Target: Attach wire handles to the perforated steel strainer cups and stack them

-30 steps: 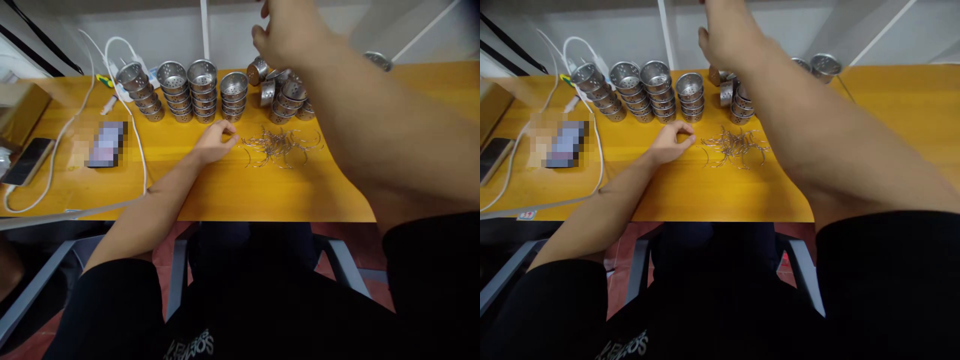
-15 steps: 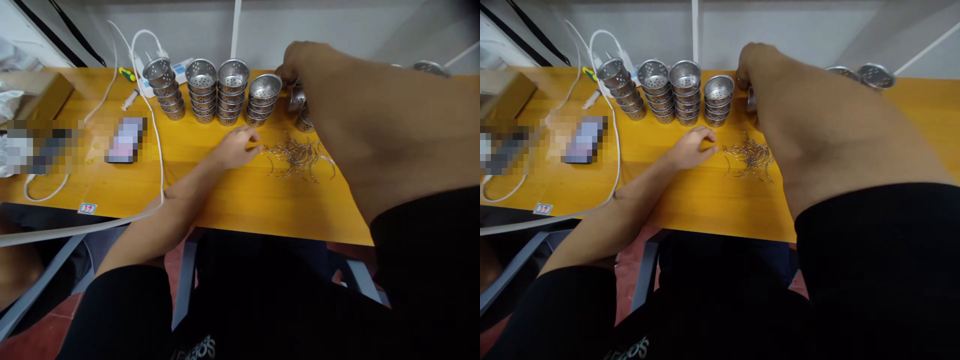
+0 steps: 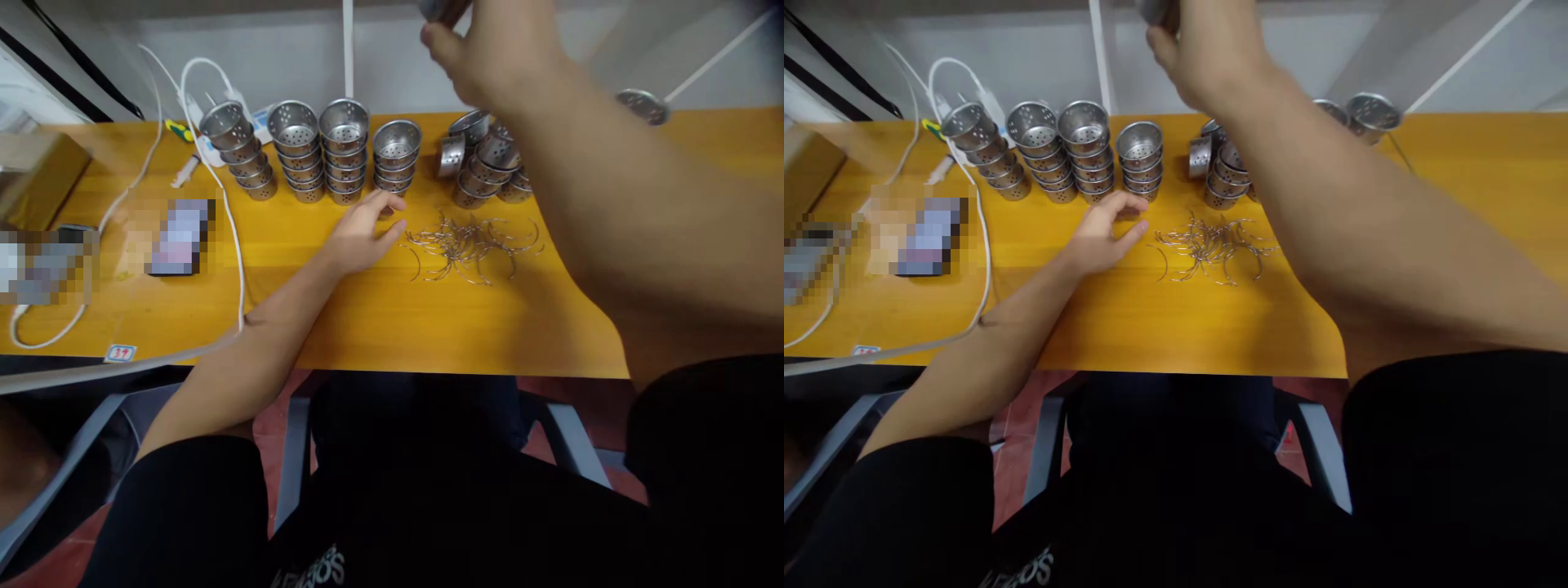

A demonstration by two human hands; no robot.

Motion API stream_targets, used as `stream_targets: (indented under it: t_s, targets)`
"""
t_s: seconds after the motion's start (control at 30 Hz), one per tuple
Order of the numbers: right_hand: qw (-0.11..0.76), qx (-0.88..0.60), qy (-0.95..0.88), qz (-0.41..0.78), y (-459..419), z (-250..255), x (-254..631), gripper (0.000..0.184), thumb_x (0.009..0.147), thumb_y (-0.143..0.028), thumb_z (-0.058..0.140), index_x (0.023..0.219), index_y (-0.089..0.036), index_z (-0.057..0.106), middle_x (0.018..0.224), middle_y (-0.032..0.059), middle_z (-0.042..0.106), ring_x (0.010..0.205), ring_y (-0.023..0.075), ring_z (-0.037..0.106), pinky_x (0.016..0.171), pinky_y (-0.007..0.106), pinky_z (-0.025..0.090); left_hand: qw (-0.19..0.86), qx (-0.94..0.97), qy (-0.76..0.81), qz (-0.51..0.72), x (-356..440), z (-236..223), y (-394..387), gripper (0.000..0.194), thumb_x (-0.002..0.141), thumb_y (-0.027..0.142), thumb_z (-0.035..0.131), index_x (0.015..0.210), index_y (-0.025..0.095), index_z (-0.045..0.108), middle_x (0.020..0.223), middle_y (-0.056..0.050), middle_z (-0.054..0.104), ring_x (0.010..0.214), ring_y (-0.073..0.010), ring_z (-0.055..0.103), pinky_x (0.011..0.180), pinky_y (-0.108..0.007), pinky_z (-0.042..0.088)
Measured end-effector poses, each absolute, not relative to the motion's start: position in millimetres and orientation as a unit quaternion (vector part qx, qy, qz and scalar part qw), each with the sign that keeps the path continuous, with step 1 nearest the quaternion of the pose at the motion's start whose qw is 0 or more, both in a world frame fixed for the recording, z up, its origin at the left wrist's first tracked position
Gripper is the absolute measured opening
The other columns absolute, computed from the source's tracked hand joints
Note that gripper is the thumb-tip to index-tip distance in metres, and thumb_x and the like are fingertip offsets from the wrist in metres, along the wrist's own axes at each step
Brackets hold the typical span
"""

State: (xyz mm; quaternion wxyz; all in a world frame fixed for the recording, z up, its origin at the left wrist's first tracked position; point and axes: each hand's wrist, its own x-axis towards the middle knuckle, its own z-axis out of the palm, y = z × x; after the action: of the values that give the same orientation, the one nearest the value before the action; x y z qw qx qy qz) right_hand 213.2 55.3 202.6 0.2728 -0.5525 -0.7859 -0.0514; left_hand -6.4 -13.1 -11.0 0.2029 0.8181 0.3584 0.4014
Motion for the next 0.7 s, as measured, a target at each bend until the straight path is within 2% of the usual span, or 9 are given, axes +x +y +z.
stream_targets:
  t_s: [0.03, 0.07, 0.1, 0.13, 0.2, 0.3, 0.37, 0.5, 0.7]
  targets:
    - [0.275, -0.508, -0.813, -0.068, 38.8, 195.6, 219.1, 0.047, 0.123, -0.003, 0.085, 0.167, 0.008, 0.075, 0.173, 0.0258, 0.082, 0.164, 0.0441, 0.077, 0.146, 0.061, 0.054, 0.205, 0.814, 0.355, 0.411, -5.4, -11.9, -13.2, 0.032, 0.121, 0.027, 0.082, 0.152, 0.027, 0.077, 0.154, -0.011, 0.087, 0.138, -0.0305, 0.087, 0.126, -0.048, 0.074]
    - [0.270, -0.496, -0.822, -0.074, 24.5, 184.0, 226.7, 0.050, 0.110, -0.003, 0.102, 0.154, 0.005, 0.081, 0.164, 0.0262, 0.085, 0.155, 0.0483, 0.080, 0.138, 0.066, 0.061, 0.210, 0.808, 0.355, 0.421, -4.3, -12.5, -13.8, 0.040, 0.122, 0.031, 0.083, 0.161, 0.028, 0.074, 0.158, -0.012, 0.085, 0.137, -0.0307, 0.087, 0.124, -0.048, 0.075]
    - [0.286, -0.470, -0.832, -0.075, 12.0, 168.9, 235.6, 0.056, 0.104, -0.003, 0.108, 0.152, 0.001, 0.081, 0.159, 0.0262, 0.087, 0.148, 0.0512, 0.083, 0.133, 0.070, 0.065, 0.218, 0.800, 0.356, 0.430, -3.1, -12.7, -15.0, 0.050, 0.123, 0.037, 0.085, 0.171, 0.031, 0.068, 0.165, -0.013, 0.083, 0.139, -0.0312, 0.087, 0.123, -0.048, 0.075]
    - [0.299, -0.441, -0.843, -0.068, 0.7, 151.2, 245.2, 0.051, 0.100, -0.005, 0.112, 0.142, -0.008, 0.084, 0.145, 0.0209, 0.091, 0.137, 0.0508, 0.086, 0.123, 0.071, 0.069, 0.227, 0.793, 0.356, 0.439, -2.0, -12.5, -16.7, 0.063, 0.124, 0.043, 0.086, 0.180, 0.034, 0.060, 0.172, -0.015, 0.079, 0.141, -0.0321, 0.087, 0.121, -0.049, 0.076]
    - [0.330, -0.369, -0.868, -0.022, -19.1, 113.0, 263.2, 0.046, 0.103, -0.016, 0.110, 0.139, -0.023, 0.082, 0.136, 0.0145, 0.091, 0.129, 0.0485, 0.084, 0.115, 0.070, 0.071, 0.245, 0.788, 0.344, 0.448, 0.0, -10.9, -20.8, 0.088, 0.123, 0.056, 0.089, 0.195, 0.039, 0.041, 0.188, -0.017, 0.068, 0.148, -0.0351, 0.085, 0.122, -0.051, 0.077]
    - [0.340, -0.325, -0.879, 0.079, -40.8, 64.7, 279.0, 0.026, 0.123, -0.046, 0.093, 0.143, -0.035, 0.082, 0.140, 0.0122, 0.087, 0.134, 0.0481, 0.080, 0.122, 0.074, 0.069, 0.273, 0.805, 0.301, 0.433, 2.0, -8.7, -25.1, 0.109, 0.120, 0.072, 0.092, 0.202, 0.039, 0.027, 0.197, -0.019, 0.056, 0.163, -0.0417, 0.080, 0.130, -0.058, 0.076]
    - [0.343, -0.308, -0.880, 0.114, -47.0, 45.1, 281.5, 0.025, 0.125, -0.056, 0.090, 0.137, -0.035, 0.084, 0.138, 0.0121, 0.085, 0.134, 0.0500, 0.079, 0.125, 0.080, 0.066, 0.291, 0.812, 0.297, 0.410, 2.9, -9.5, -24.4, 0.114, 0.118, 0.079, 0.093, 0.202, 0.037, 0.028, 0.193, -0.019, 0.059, 0.169, -0.0456, 0.078, 0.135, -0.064, 0.074]
    - [0.359, -0.287, -0.874, 0.156, -42.7, 30.7, 280.5, 0.027, 0.123, -0.059, 0.092, 0.133, -0.034, 0.085, 0.143, 0.0135, 0.083, 0.138, 0.0506, 0.078, 0.129, 0.083, 0.065, 0.302, 0.807, 0.321, 0.392, 2.6, -16.2, -16.8, 0.111, 0.113, 0.083, 0.099, 0.195, 0.033, 0.044, 0.189, -0.018, 0.064, 0.177, -0.0519, 0.072, 0.138, -0.070, 0.073]
    - [0.353, -0.277, -0.878, 0.169, -40.9, 24.1, 277.9, 0.033, 0.124, -0.066, 0.089, 0.134, -0.035, 0.086, 0.159, 0.0150, 0.077, 0.154, 0.0510, 0.071, 0.138, 0.084, 0.061, 0.330, 0.796, 0.304, 0.406, -2.5, -24.0, -7.5, 0.092, 0.112, 0.077, 0.103, 0.180, 0.034, 0.058, 0.178, -0.015, 0.074, 0.166, -0.0460, 0.082, 0.141, -0.068, 0.072]
